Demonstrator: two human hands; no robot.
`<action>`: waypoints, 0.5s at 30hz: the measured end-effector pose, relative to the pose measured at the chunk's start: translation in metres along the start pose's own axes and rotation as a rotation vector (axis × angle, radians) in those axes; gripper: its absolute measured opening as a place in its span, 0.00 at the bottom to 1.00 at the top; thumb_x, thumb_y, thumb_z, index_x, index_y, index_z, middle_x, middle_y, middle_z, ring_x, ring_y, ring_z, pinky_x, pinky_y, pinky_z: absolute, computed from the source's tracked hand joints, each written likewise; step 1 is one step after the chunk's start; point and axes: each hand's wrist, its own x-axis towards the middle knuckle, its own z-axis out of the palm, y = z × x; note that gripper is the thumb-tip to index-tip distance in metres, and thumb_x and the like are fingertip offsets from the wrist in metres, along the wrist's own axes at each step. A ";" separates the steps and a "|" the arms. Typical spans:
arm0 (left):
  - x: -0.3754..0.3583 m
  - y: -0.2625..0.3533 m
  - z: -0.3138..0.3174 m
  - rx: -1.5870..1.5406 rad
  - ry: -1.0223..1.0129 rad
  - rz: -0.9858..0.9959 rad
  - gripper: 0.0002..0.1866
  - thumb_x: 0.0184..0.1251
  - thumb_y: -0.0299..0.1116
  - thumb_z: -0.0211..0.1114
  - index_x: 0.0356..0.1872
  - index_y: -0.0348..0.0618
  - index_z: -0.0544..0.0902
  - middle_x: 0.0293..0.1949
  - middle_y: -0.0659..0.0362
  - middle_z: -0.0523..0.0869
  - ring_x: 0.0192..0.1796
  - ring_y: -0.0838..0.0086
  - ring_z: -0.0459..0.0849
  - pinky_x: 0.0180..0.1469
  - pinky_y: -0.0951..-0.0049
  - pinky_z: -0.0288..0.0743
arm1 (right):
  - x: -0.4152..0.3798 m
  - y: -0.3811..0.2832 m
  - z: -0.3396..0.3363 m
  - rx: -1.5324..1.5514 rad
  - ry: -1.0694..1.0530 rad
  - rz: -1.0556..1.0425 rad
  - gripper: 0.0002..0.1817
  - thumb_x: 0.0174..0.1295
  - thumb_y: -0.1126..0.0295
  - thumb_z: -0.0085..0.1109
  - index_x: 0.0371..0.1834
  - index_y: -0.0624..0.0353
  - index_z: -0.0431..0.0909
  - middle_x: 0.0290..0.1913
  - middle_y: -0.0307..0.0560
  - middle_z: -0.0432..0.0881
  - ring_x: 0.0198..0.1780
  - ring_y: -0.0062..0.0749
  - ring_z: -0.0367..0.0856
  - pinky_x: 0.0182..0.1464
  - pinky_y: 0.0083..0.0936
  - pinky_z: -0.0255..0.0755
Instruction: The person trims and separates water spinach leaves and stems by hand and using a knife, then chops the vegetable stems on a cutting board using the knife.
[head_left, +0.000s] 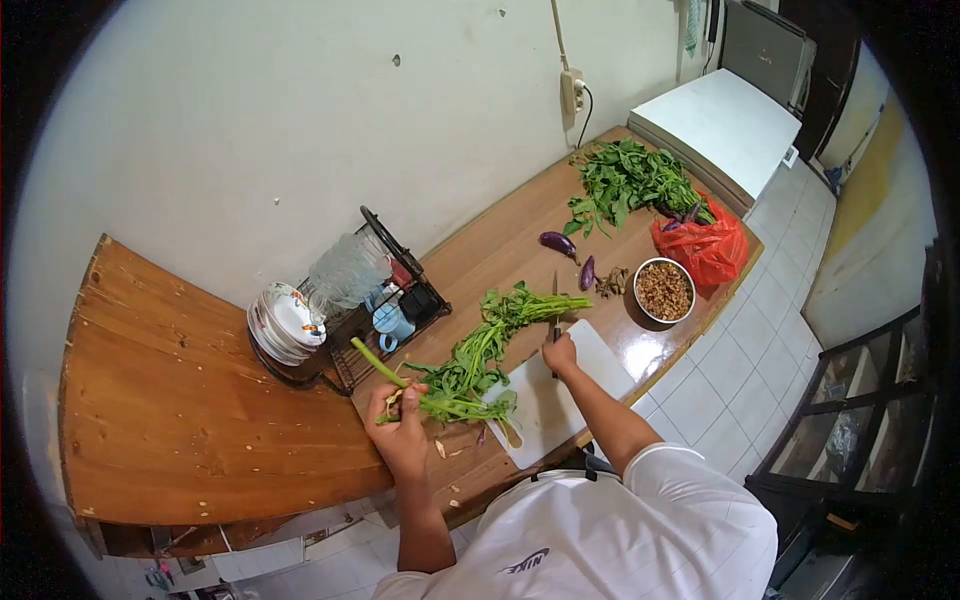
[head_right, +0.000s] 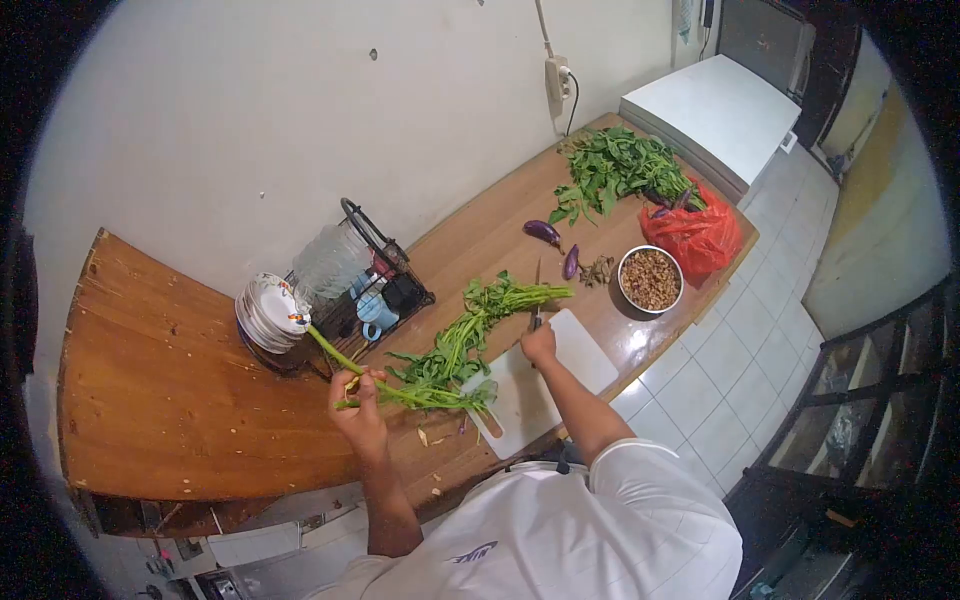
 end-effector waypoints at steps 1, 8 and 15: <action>-0.001 0.007 0.004 0.069 -0.032 0.001 0.06 0.72 0.26 0.66 0.41 0.34 0.79 0.36 0.53 0.88 0.41 0.75 0.86 0.47 0.74 0.79 | -0.008 0.006 0.002 -0.034 -0.063 -0.007 0.29 0.58 0.58 0.63 0.52 0.73 0.74 0.50 0.72 0.82 0.52 0.63 0.83 0.54 0.46 0.78; -0.003 -0.012 0.018 -0.019 -0.218 0.073 0.05 0.64 0.21 0.73 0.35 0.31 0.84 0.36 0.53 0.89 0.39 0.74 0.87 0.42 0.75 0.81 | -0.036 0.020 -0.029 -0.312 -0.276 -0.183 0.26 0.56 0.57 0.66 0.48 0.71 0.79 0.51 0.69 0.82 0.53 0.61 0.83 0.56 0.46 0.78; -0.016 -0.011 0.040 0.008 -0.452 0.102 0.06 0.59 0.24 0.76 0.35 0.34 0.88 0.31 0.55 0.89 0.33 0.74 0.86 0.36 0.75 0.77 | -0.133 -0.031 -0.121 0.260 -0.241 -0.327 0.21 0.69 0.53 0.60 0.51 0.61 0.83 0.44 0.49 0.87 0.44 0.37 0.86 0.47 0.34 0.79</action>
